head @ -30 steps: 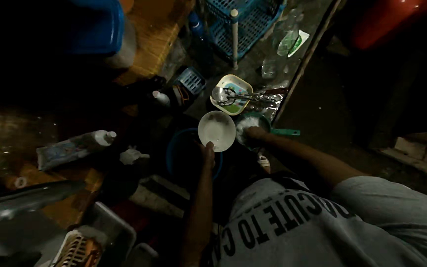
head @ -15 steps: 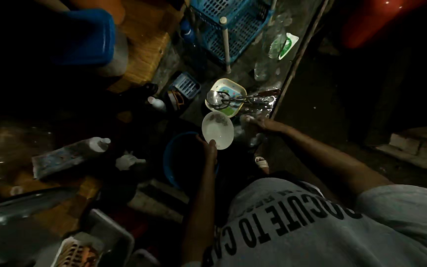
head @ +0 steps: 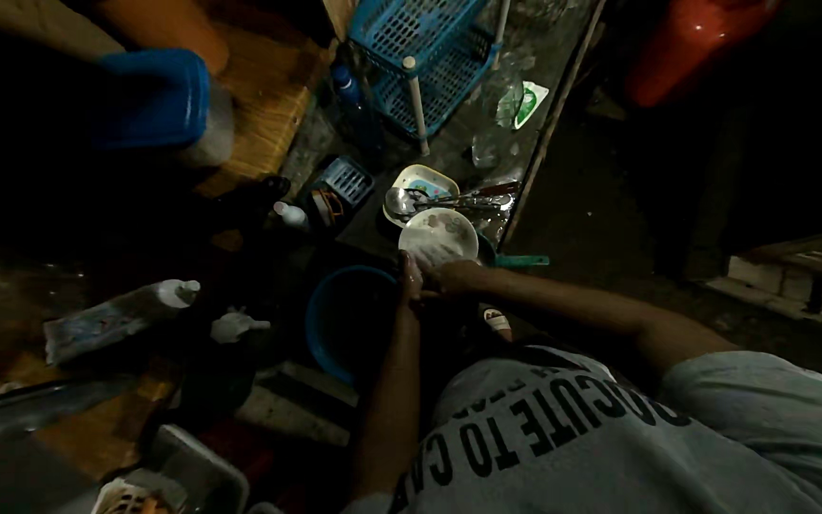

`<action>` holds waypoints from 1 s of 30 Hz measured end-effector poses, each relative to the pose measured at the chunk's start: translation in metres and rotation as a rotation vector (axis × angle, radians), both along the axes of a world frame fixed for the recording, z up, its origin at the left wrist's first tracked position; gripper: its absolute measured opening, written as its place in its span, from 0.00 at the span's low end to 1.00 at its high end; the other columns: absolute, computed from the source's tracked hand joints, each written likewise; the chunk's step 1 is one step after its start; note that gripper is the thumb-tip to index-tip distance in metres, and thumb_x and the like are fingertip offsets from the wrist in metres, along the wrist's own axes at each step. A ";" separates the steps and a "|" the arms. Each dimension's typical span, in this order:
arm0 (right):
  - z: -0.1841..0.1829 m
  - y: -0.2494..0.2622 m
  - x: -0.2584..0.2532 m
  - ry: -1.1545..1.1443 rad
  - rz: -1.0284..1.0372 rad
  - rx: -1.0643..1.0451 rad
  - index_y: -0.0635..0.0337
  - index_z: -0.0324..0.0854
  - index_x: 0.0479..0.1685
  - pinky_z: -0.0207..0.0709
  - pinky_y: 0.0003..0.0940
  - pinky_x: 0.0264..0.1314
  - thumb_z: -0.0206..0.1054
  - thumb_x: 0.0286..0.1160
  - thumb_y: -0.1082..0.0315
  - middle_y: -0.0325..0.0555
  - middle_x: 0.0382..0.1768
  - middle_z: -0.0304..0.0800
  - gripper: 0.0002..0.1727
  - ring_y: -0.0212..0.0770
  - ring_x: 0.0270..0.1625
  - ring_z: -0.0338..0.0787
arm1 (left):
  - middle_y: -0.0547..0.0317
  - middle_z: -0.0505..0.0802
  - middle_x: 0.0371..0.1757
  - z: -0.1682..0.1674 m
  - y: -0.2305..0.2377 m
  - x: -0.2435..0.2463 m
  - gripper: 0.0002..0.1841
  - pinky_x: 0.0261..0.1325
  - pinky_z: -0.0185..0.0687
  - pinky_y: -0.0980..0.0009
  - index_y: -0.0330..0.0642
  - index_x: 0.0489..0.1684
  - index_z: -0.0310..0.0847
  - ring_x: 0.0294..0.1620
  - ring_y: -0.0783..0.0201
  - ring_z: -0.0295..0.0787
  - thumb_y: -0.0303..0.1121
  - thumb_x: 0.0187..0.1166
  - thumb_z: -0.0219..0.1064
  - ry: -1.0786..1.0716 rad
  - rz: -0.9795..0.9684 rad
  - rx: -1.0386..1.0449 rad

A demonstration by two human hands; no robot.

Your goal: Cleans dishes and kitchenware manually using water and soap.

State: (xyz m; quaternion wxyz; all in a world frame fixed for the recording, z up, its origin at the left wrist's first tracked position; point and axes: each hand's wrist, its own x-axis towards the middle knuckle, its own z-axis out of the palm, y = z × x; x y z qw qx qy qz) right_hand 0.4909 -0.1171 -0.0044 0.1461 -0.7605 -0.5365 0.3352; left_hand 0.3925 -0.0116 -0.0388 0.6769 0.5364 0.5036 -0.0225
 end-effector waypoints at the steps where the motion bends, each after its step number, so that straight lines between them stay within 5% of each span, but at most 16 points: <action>1: -0.003 -0.005 -0.001 -0.043 0.054 0.024 0.57 0.53 0.94 0.33 0.62 0.96 0.55 0.86 0.38 0.61 0.92 0.55 0.44 0.61 0.95 0.50 | 0.37 0.82 0.72 0.003 0.002 0.001 0.46 0.60 0.82 0.42 0.44 0.85 0.65 0.66 0.43 0.82 0.74 0.83 0.35 -0.020 0.028 -0.017; 3: -0.010 -0.019 0.010 -0.148 0.133 0.076 0.54 0.59 0.93 0.28 0.66 0.95 0.54 0.84 0.33 0.57 0.93 0.55 0.45 0.60 0.96 0.47 | 0.42 0.78 0.79 -0.006 0.011 -0.001 0.42 0.71 0.80 0.44 0.47 0.89 0.59 0.76 0.48 0.78 0.69 0.87 0.33 -0.170 0.073 -0.041; 6: -0.015 -0.027 0.036 -0.305 0.114 0.086 0.58 0.57 0.93 0.22 0.68 0.94 0.50 0.79 0.26 0.58 0.95 0.47 0.52 0.60 0.97 0.40 | 0.45 0.81 0.77 -0.009 0.012 -0.005 0.38 0.71 0.81 0.48 0.47 0.87 0.62 0.74 0.51 0.81 0.64 0.90 0.34 -0.236 0.035 -0.064; 8: -0.024 -0.018 0.039 -0.340 0.079 0.072 0.59 0.53 0.94 0.18 0.70 0.93 0.44 0.75 0.21 0.59 0.96 0.42 0.57 0.61 0.97 0.35 | 0.46 0.86 0.69 0.001 0.006 -0.002 0.38 0.63 0.86 0.55 0.46 0.84 0.66 0.65 0.55 0.86 0.64 0.90 0.35 -0.180 -0.007 -0.078; 11: -0.032 -0.009 0.022 -0.200 0.090 0.122 0.59 0.51 0.95 0.24 0.70 0.94 0.46 0.81 0.26 0.64 0.94 0.43 0.53 0.66 0.96 0.39 | 0.52 0.90 0.49 0.002 -0.002 0.009 0.39 0.36 0.86 0.63 0.46 0.70 0.76 0.42 0.61 0.89 0.69 0.87 0.33 -0.012 -0.063 0.022; 13: -0.021 -0.014 0.014 -0.068 0.155 0.093 0.60 0.47 0.96 0.22 0.64 0.96 0.51 0.84 0.32 0.64 0.94 0.44 0.50 0.62 0.97 0.41 | 0.40 0.82 0.73 0.003 0.005 0.010 0.41 0.62 0.85 0.43 0.46 0.86 0.63 0.69 0.46 0.83 0.68 0.88 0.33 -0.090 -0.073 -0.087; 15: -0.012 -0.027 0.017 -0.067 0.192 0.079 0.54 0.50 0.96 0.22 0.61 0.96 0.55 0.81 0.31 0.56 0.94 0.49 0.50 0.57 0.97 0.42 | 0.45 0.80 0.79 -0.006 0.013 0.006 0.41 0.74 0.79 0.46 0.47 0.89 0.60 0.77 0.50 0.78 0.67 0.89 0.31 -0.203 -0.066 -0.069; 17: -0.014 -0.037 0.028 -0.185 0.181 0.091 0.57 0.56 0.93 0.21 0.64 0.96 0.54 0.77 0.26 0.57 0.95 0.47 0.53 0.59 0.97 0.37 | 0.50 0.80 0.80 -0.011 0.020 0.000 0.40 0.75 0.79 0.48 0.51 0.90 0.59 0.78 0.54 0.78 0.67 0.88 0.30 -0.252 -0.081 -0.072; 21: -0.011 -0.024 0.030 -0.244 0.050 0.042 0.63 0.48 0.95 0.20 0.66 0.95 0.63 0.56 0.16 0.65 0.95 0.36 0.72 0.66 0.97 0.31 | 0.48 0.86 0.71 -0.005 0.015 0.002 0.40 0.67 0.85 0.49 0.49 0.85 0.66 0.68 0.53 0.85 0.68 0.88 0.31 -0.187 -0.181 -0.162; 23: -0.017 -0.013 0.020 -0.071 -0.031 0.041 0.62 0.47 0.95 0.25 0.72 0.93 0.77 0.62 0.34 0.64 0.96 0.35 0.65 0.68 0.96 0.31 | 0.46 0.86 0.72 -0.004 0.010 0.008 0.40 0.66 0.84 0.49 0.47 0.85 0.65 0.68 0.51 0.85 0.66 0.89 0.31 -0.156 -0.230 -0.154; 24: -0.014 -0.009 0.013 0.022 -0.067 0.033 0.63 0.49 0.95 0.32 0.72 0.92 0.75 0.74 0.51 0.64 0.95 0.38 0.53 0.68 0.96 0.36 | 0.46 0.84 0.73 -0.001 0.008 0.010 0.39 0.68 0.82 0.49 0.46 0.85 0.65 0.70 0.52 0.83 0.65 0.89 0.31 -0.139 -0.242 -0.138; 26: -0.008 -0.009 0.004 0.067 -0.111 0.092 0.62 0.60 0.90 0.60 0.64 0.86 0.59 0.89 0.64 0.65 0.88 0.62 0.32 0.66 0.89 0.64 | 0.45 0.82 0.75 0.005 0.006 0.009 0.39 0.72 0.78 0.49 0.45 0.86 0.64 0.73 0.52 0.80 0.65 0.89 0.32 -0.107 -0.242 -0.134; 28: -0.002 -0.012 0.006 0.076 -0.128 0.160 0.61 0.70 0.84 0.75 0.62 0.74 0.60 0.88 0.67 0.65 0.74 0.80 0.26 0.65 0.74 0.82 | 0.50 0.89 0.57 0.002 0.005 0.009 0.43 0.54 0.87 0.57 0.47 0.73 0.74 0.55 0.58 0.87 0.72 0.84 0.30 -0.128 -0.217 -0.165; 30: 0.006 -0.015 0.021 0.144 -0.180 0.213 0.59 0.73 0.82 0.76 0.63 0.73 0.70 0.77 0.71 0.64 0.69 0.85 0.30 0.63 0.69 0.86 | 0.51 0.92 0.52 -0.005 0.002 0.008 0.49 0.49 0.90 0.58 0.48 0.72 0.76 0.50 0.57 0.91 0.78 0.77 0.27 -0.220 -0.140 -0.263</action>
